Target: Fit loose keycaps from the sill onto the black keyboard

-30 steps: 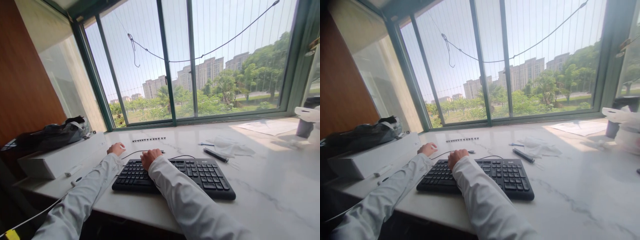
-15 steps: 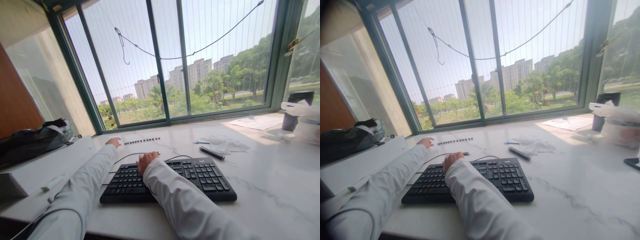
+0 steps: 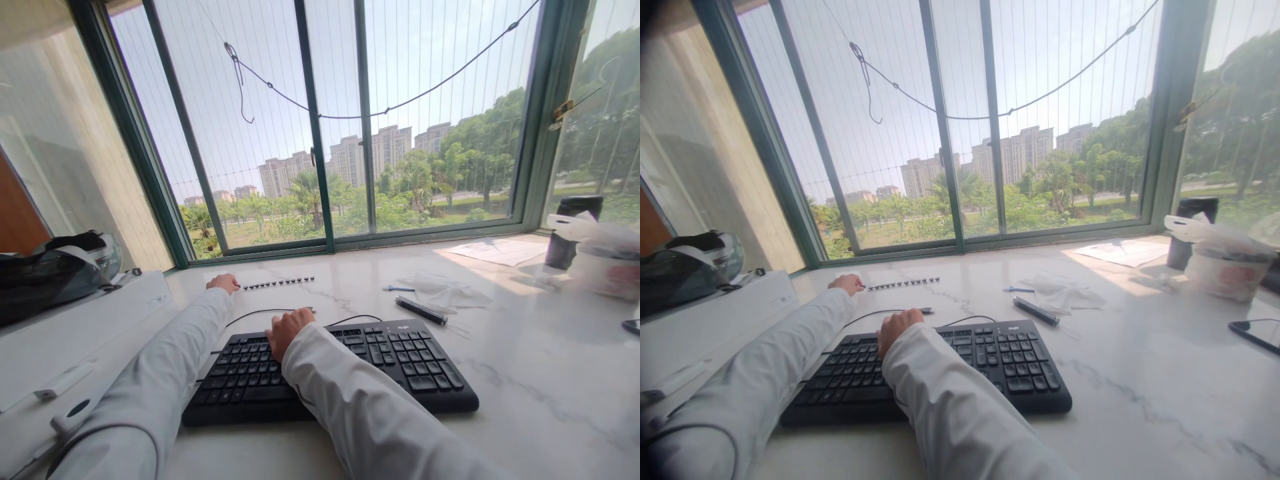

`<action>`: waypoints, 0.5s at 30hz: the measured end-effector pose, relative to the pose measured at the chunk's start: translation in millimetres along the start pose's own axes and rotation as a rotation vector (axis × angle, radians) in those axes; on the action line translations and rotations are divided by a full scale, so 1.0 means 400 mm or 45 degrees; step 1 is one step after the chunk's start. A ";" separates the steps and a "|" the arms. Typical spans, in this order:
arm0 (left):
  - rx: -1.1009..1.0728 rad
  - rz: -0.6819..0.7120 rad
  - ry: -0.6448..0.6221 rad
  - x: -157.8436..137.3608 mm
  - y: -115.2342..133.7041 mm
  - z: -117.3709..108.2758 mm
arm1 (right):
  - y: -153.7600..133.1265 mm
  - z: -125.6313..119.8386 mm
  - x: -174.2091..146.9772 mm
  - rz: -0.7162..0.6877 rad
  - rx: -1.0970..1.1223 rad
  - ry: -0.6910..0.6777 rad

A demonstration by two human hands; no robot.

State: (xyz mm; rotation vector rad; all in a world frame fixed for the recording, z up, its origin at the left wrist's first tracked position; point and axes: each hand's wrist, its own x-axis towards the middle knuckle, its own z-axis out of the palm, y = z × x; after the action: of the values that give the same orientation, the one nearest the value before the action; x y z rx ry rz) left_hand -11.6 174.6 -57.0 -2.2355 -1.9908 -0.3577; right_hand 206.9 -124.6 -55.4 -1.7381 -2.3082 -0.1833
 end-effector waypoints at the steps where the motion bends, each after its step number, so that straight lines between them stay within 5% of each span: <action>1: 0.015 -0.047 0.025 -0.006 0.003 -0.010 | 0.000 0.001 0.000 -0.001 -0.006 0.003; 6: 0.035 -0.036 0.166 -0.060 0.036 -0.089 | -0.001 -0.003 0.001 -0.007 -0.013 0.018; 15: -0.227 0.507 0.371 -0.305 0.170 -0.218 | 0.003 -0.027 -0.006 0.038 -0.023 0.043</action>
State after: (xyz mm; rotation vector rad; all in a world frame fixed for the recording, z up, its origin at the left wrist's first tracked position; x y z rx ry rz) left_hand 35.2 27.3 -0.2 -2.4419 -1.3820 -0.7814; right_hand 209.9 -129.0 -45.6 -1.7629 -2.2620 -0.2268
